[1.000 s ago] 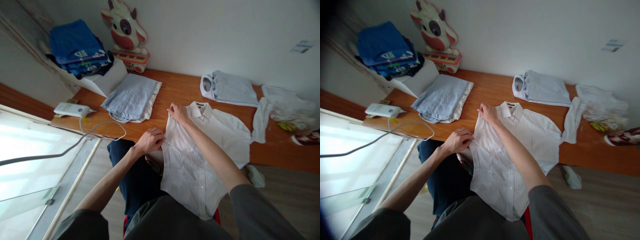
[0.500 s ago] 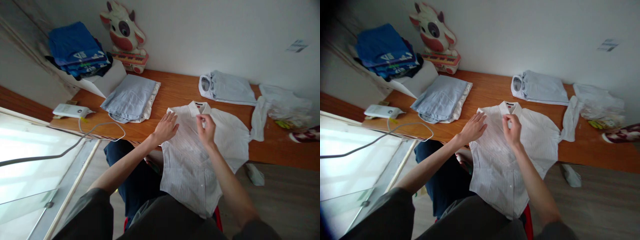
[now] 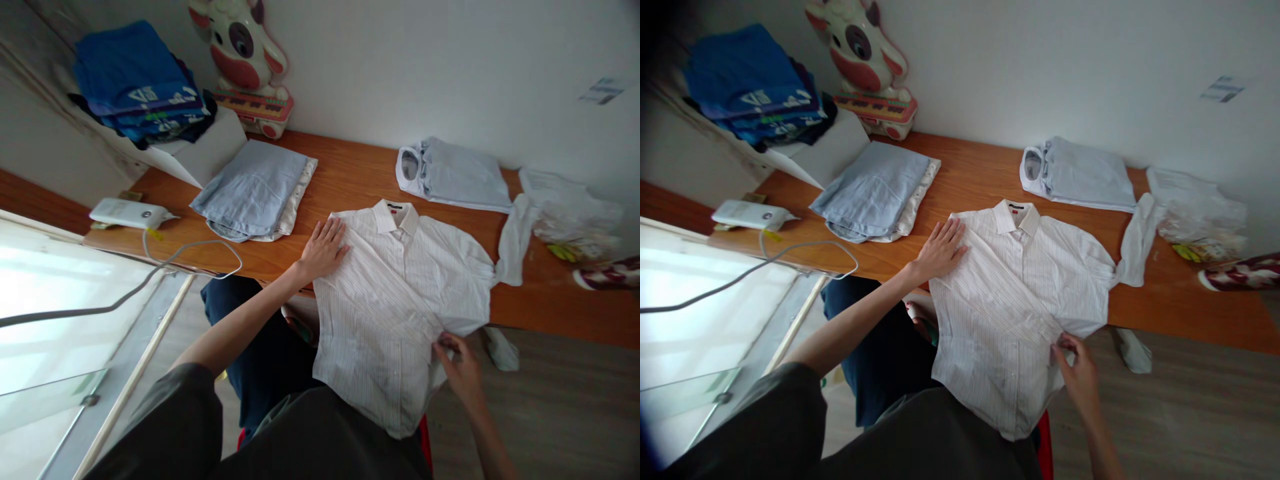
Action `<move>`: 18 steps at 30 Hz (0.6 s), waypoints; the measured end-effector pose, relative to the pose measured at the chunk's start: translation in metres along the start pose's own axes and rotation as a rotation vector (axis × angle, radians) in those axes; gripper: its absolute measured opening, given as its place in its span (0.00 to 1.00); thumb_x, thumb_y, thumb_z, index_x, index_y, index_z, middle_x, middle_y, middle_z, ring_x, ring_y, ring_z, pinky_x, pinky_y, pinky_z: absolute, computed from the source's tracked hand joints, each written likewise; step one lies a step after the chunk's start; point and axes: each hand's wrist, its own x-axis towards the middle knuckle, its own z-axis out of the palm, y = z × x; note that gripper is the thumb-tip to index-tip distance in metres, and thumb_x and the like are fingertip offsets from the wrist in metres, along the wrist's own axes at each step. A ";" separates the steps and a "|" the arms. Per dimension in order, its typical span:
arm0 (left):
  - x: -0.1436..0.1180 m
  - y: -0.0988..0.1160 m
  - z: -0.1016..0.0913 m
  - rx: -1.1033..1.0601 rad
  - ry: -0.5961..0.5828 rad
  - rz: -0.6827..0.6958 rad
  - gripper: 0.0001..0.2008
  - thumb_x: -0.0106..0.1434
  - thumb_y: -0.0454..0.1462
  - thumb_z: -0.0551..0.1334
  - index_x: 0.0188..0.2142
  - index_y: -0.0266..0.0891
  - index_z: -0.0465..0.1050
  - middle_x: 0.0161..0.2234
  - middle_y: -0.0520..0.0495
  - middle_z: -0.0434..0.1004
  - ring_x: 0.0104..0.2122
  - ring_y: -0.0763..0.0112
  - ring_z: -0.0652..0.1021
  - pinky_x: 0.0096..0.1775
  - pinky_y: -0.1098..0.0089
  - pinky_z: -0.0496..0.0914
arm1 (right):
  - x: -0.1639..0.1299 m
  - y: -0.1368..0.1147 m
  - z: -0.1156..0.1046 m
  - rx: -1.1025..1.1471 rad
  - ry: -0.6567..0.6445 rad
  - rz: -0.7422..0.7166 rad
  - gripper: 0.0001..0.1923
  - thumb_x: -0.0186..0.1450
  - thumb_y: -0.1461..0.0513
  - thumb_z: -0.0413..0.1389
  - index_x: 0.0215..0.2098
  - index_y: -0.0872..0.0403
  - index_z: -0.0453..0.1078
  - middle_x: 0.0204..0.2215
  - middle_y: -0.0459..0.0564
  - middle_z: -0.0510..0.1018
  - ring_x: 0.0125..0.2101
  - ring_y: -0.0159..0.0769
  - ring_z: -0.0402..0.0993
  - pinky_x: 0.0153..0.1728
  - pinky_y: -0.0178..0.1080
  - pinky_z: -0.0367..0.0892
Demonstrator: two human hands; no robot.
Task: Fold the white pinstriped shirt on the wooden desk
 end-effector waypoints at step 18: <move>0.006 0.024 0.012 -0.038 0.043 -0.040 0.44 0.75 0.59 0.48 0.76 0.27 0.54 0.78 0.32 0.50 0.78 0.45 0.49 0.76 0.47 0.46 | 0.033 -0.010 -0.100 0.839 0.346 0.451 0.21 0.47 0.52 0.77 0.36 0.45 0.80 0.32 0.46 0.85 0.34 0.43 0.81 0.45 0.49 0.79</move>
